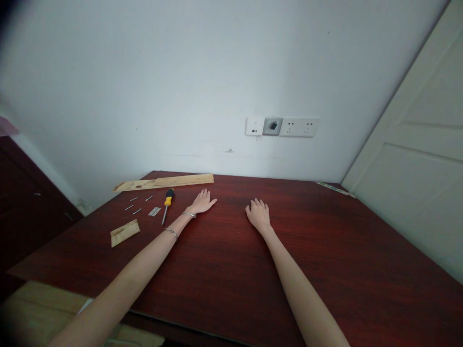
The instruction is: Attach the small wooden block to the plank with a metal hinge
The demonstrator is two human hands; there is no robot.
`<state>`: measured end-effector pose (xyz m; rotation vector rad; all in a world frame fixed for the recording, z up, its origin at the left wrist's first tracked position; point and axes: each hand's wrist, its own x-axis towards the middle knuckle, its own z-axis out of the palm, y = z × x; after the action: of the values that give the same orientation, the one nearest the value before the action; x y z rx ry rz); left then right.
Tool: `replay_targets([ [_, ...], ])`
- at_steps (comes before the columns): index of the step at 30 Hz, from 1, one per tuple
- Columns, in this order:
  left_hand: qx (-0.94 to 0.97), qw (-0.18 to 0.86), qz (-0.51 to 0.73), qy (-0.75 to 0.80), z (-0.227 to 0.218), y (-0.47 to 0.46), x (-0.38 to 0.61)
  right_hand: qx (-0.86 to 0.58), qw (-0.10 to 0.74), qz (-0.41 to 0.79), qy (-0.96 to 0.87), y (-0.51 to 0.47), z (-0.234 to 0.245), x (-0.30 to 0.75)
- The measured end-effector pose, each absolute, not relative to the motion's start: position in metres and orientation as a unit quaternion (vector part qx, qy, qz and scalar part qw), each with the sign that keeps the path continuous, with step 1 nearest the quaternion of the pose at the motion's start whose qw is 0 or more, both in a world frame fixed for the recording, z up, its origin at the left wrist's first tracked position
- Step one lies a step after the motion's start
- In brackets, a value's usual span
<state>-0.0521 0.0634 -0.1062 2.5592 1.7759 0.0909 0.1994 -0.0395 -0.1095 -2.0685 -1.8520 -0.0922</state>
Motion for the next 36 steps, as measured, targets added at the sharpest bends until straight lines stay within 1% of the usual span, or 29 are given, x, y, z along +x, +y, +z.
replay_targets([
  [14,0.828,-0.008,0.052,0.558,-0.1098,0.0645,-0.0531,-0.734,0.182,-0.032,-0.653,-0.0428,-0.1054,0.1987],
  [36,0.829,-0.006,0.065,0.555,-0.1148,0.0682,-0.0556,-0.731,0.178,-0.031,-0.658,-0.0417,-0.1069,0.2004],
])
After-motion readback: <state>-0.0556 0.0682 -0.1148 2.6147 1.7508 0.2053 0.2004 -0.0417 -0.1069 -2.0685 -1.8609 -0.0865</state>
